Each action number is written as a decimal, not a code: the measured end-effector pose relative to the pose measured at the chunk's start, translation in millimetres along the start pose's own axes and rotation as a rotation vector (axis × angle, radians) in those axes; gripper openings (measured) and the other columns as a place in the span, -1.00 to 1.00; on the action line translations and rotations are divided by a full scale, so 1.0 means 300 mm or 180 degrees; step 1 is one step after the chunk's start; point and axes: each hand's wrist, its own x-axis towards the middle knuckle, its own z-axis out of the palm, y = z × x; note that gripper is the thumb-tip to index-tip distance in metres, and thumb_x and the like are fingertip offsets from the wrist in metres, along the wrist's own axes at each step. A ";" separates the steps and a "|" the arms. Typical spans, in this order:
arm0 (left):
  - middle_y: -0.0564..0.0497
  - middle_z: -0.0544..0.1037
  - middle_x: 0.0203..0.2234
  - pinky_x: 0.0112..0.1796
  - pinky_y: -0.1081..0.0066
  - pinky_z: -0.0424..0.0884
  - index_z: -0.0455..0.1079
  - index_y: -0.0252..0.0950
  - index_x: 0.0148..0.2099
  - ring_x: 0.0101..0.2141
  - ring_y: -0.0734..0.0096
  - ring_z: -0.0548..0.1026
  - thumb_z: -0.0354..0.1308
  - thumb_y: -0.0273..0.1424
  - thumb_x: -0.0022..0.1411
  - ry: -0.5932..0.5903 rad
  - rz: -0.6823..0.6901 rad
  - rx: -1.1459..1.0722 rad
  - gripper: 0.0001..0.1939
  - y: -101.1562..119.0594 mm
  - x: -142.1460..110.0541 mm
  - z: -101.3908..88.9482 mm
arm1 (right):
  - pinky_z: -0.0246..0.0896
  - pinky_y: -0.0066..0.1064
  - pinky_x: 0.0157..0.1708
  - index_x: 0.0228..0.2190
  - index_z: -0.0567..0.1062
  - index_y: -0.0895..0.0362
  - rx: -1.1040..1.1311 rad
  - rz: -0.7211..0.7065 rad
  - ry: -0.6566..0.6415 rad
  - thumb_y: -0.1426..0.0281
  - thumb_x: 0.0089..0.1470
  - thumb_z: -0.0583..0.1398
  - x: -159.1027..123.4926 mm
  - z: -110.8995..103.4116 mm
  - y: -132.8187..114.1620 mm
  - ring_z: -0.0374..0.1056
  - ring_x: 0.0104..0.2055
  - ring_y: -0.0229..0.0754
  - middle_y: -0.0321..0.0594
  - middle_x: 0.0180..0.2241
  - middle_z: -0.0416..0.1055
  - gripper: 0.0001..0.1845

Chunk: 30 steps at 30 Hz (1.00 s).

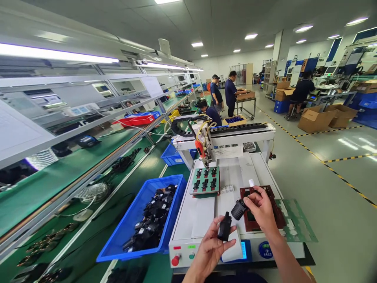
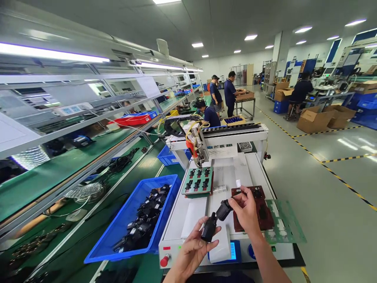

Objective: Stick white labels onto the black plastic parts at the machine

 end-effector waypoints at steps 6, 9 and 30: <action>-0.09 0.44 0.03 0.04 0.01 0.57 0.49 -0.11 0.00 0.21 -0.08 0.37 0.49 -0.15 0.15 0.0096 0.0236 0.0855 -0.57 -0.059 0.030 0.028 | -0.06 -0.50 -0.59 0.13 0.33 0.05 0.0869 0.0668 -0.0511 0.12 0.05 0.50 -0.098 0.043 -0.098 0.17 -0.53 -0.36 -0.18 -0.21 0.58 -0.26; -0.04 0.37 0.05 -0.04 0.12 0.61 0.43 -0.10 -0.04 0.05 0.14 0.42 0.52 -0.09 0.09 0.0018 0.0516 0.1132 -0.51 -0.056 0.041 0.046 | -0.14 -0.51 -0.59 0.14 0.35 0.03 0.1121 0.0804 -0.0674 0.13 0.08 0.49 -0.122 0.038 -0.107 0.07 -0.54 -0.40 -0.15 -0.16 0.58 -0.28; -0.05 0.50 -0.07 0.00 0.23 0.50 0.38 -0.13 0.08 -0.04 0.17 0.49 0.46 -0.14 0.14 0.0708 0.1326 0.2426 -0.46 -0.132 0.152 -0.049 | 0.20 -0.39 -0.51 0.08 0.40 0.00 0.0708 0.0154 -0.0985 0.08 0.25 0.33 -0.153 0.107 0.163 0.28 -0.50 -0.26 -0.20 -0.23 0.52 -0.52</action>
